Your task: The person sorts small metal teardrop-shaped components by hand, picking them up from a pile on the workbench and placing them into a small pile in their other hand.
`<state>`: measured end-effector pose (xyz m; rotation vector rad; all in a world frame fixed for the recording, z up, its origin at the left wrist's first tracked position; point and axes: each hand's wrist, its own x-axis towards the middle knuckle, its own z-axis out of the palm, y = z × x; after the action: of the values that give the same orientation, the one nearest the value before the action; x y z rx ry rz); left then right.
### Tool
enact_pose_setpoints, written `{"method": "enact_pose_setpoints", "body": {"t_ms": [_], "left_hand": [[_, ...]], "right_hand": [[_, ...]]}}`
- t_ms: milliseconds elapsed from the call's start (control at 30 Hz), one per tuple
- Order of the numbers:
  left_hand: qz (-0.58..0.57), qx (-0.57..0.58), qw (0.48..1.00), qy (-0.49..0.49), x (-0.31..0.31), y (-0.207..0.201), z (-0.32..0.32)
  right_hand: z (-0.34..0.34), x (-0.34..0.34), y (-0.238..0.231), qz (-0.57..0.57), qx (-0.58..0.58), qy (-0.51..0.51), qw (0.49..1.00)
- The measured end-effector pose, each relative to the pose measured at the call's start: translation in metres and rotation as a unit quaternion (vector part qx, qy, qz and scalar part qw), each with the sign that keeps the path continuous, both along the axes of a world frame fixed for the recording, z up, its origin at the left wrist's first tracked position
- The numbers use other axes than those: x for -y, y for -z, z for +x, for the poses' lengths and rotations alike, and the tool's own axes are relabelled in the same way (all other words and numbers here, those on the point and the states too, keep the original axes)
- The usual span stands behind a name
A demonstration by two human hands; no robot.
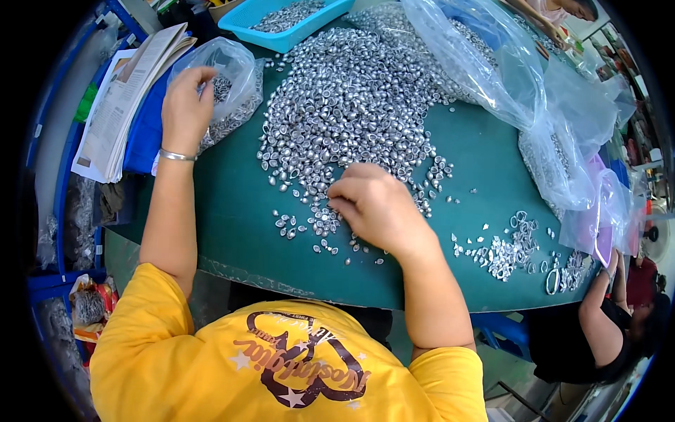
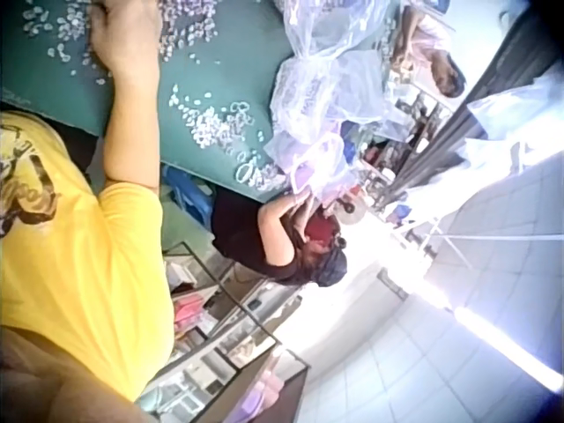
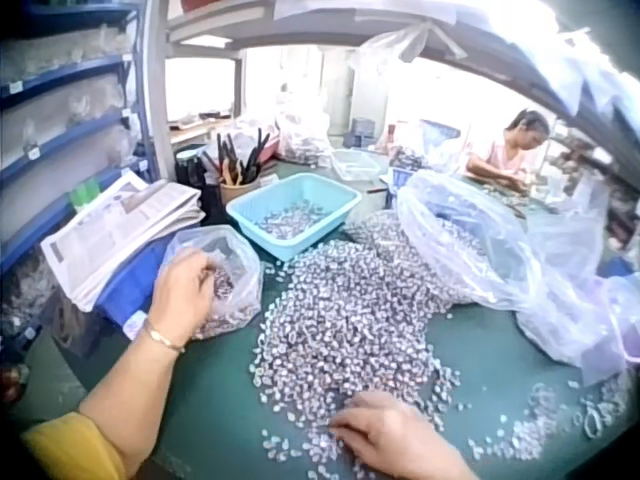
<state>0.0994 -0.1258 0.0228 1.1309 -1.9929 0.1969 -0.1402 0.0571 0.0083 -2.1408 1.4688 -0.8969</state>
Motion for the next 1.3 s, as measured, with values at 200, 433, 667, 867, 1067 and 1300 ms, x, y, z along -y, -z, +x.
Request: {"method": "enact_pose_setpoints", "body": {"t_ms": [200, 433, 667, 867, 1067, 1300], "left_hand": [[-0.066, -0.063, 0.979, 0.185, -0.038, -0.002, -0.044], [0.197, -0.053, 0.872, 0.444, -0.1, 0.02, -0.081], [0.285, -0.057, 0.876, 0.386, -0.101, 0.025, -0.083], [0.531, -0.134, 0.771, 0.325, -0.1, 0.025, -0.08], [0.61, -0.237, 0.675, 0.339, -0.099, 0.023, -0.082], [0.593, -0.27, 0.67, 0.356, -0.098, 0.024, -0.081]], "right_hand": [[-0.002, -0.001, 0.008, 0.038, -0.005, 0.025, 0.999], [-0.001, 0.001, 0.011, 0.117, 0.18, 0.142, 0.966], [0.004, 0.001, 0.009, -0.001, 0.131, 0.162, 0.978], [0.009, 0.005, 0.012, 0.048, 0.274, 0.192, 0.941], [0.005, 0.003, 0.012, 0.09, 0.286, 0.197, 0.933], [0.006, 0.004, 0.012, 0.076, 0.289, 0.183, 0.937]]}}
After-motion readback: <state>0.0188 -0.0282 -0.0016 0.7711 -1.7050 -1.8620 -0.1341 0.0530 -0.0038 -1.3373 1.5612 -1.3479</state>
